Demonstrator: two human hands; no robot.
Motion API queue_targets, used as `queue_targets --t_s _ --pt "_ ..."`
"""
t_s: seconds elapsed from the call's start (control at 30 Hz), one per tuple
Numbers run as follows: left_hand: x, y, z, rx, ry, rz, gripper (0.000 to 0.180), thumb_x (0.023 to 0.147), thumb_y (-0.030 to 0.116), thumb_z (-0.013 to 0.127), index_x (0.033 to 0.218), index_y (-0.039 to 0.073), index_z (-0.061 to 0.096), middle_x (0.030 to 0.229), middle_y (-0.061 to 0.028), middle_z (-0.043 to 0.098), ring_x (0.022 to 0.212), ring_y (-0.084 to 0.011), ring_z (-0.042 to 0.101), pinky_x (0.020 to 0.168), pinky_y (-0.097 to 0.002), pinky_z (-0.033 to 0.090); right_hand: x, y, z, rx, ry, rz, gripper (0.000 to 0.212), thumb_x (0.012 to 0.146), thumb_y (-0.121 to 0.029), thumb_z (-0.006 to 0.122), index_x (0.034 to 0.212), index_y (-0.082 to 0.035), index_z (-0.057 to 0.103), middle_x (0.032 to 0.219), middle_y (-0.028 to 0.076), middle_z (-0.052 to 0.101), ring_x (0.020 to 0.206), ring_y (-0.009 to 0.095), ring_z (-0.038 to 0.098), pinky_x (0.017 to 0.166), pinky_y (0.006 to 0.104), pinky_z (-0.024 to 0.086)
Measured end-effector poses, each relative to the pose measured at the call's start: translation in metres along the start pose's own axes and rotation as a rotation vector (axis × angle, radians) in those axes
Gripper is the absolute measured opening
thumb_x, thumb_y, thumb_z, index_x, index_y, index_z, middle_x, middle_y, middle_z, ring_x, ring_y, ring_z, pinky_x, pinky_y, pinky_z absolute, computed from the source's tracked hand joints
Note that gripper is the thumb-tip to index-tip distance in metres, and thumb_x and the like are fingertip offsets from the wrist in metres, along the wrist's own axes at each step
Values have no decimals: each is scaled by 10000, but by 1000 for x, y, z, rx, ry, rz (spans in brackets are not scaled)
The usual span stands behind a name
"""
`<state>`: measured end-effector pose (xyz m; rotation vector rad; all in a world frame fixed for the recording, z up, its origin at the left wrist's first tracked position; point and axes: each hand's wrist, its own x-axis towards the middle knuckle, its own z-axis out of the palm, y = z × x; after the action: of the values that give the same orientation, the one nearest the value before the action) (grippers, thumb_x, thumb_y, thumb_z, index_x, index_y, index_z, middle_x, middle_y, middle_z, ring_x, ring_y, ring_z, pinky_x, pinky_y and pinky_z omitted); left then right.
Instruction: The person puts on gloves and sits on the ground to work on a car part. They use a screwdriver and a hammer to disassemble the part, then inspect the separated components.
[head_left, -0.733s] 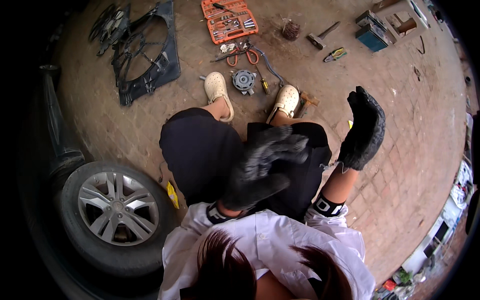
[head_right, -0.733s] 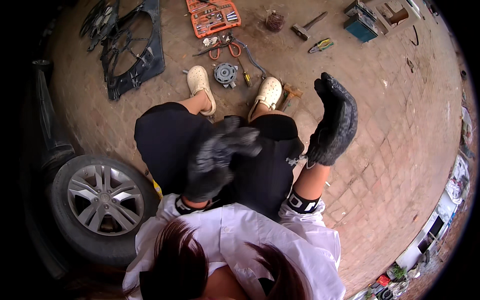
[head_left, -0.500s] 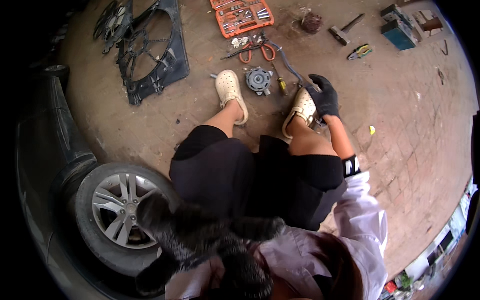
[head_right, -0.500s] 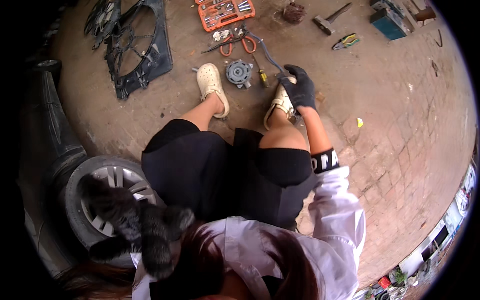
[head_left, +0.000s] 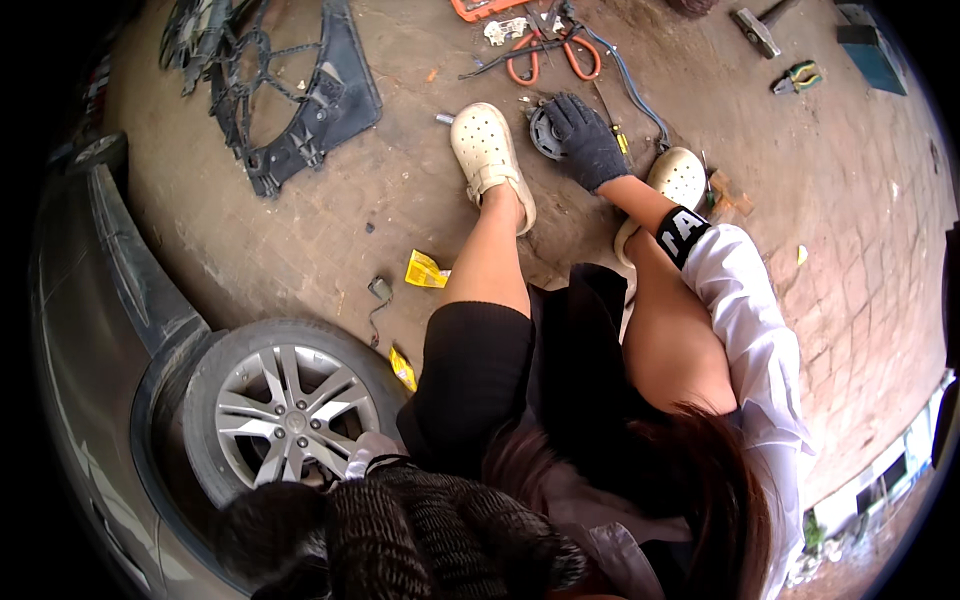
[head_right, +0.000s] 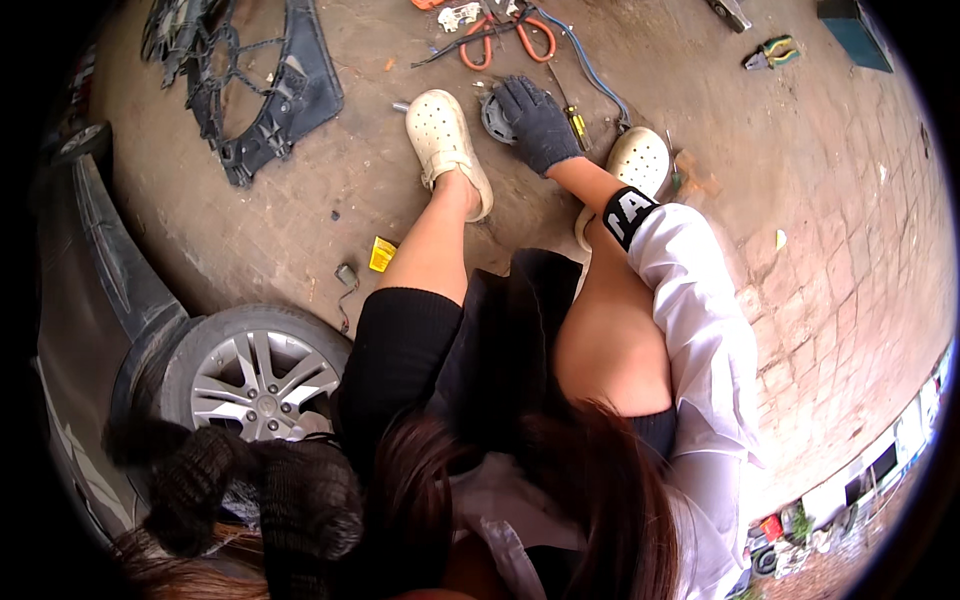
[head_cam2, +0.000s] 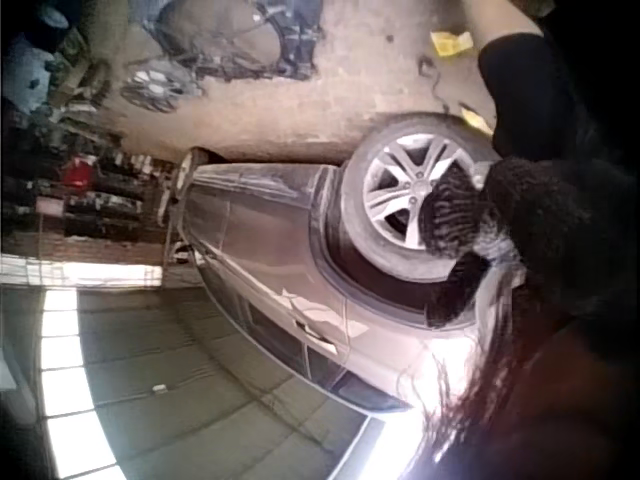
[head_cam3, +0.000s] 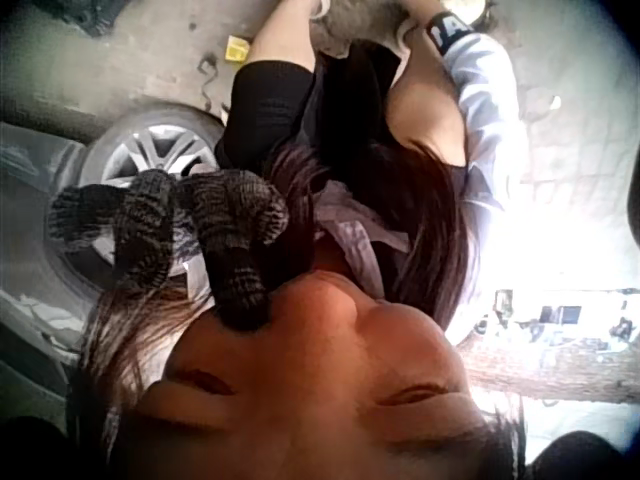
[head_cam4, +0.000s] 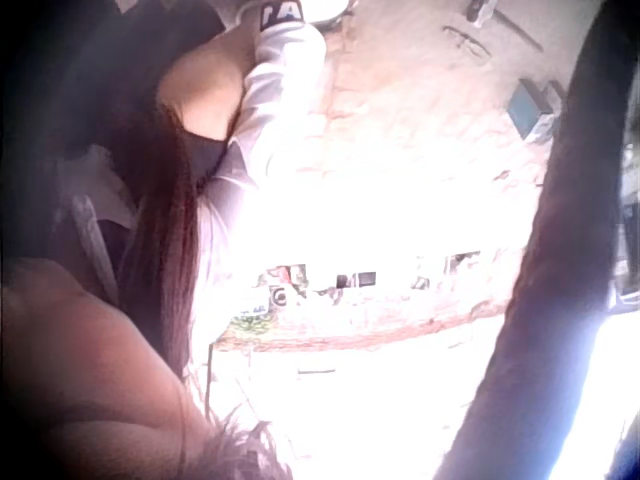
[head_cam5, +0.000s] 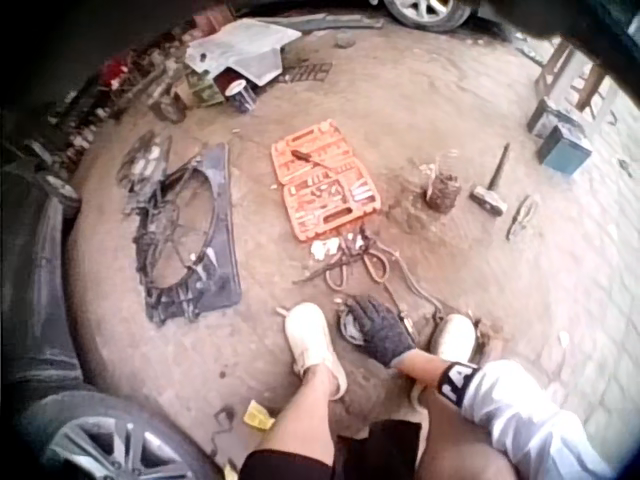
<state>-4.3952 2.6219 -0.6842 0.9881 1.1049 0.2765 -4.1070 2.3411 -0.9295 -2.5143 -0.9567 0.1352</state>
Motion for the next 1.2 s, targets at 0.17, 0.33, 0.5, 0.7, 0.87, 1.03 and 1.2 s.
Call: queue_targets --t_s 0.17,0.33,0.5,0.7,0.87,1.03,1.2 --pt "65 -16 72 123 -237 1 650 722 154 717 1282 40 407 1310 -116 441 1224 -249 413 1011 -344 354 1 -1 -29 235 23 78 764 605 -184 753 1279 -45 420 1317 184 423 1229 343 395 1037 405 312" --pt "114 -41 178 403 -625 219 641 706 167 732 1262 41 439 1294 -113 457 1221 -255 413 1009 -343 353 -57 34 -50 155 245 402 711 613 -192 759 1240 -29 466 1268 194 471 1195 357 421 1022 393 329" --pt "153 -101 249 1247 -1020 927 847 586 145 789 1326 87 381 1356 -157 375 1249 -317 369 1044 -381 308 -124 54 -67 194 468 894 617 658 -195 748 1194 -5 508 1221 188 513 1132 336 479 975 380 374" --pt "184 -177 299 1756 -1111 1227 724 719 288 684 1344 145 349 1378 -129 356 1267 -319 339 1027 -428 318 -136 55 -71 -34 450 620 465 696 -184 715 1103 -10 574 1143 176 570 1084 330 512 945 386 394" --pt "186 -185 313 1765 -975 1164 631 757 277 645 1306 106 384 1302 -136 424 1179 -300 419 997 -436 339 -74 41 -69 170 76 511 432 693 -252 693 1066 -54 603 1052 147 606 998 320 551 885 377 424" --pt "187 -160 308 1862 -771 978 861 634 345 759 1329 65 333 1320 -152 394 1209 -332 389 1025 -401 329 -38 43 -42 40 -338 663 397 729 -362 661 985 -63 606 942 177 630 923 356 582 779 424 461" --pt "189 -159 302 1851 -603 922 799 643 344 745 1291 63 372 1320 -168 395 1194 -316 410 1002 -402 349 -34 51 -18 53 -311 666 367 744 -365 638 960 -72 600 896 182 636 882 356 597 740 427 468"
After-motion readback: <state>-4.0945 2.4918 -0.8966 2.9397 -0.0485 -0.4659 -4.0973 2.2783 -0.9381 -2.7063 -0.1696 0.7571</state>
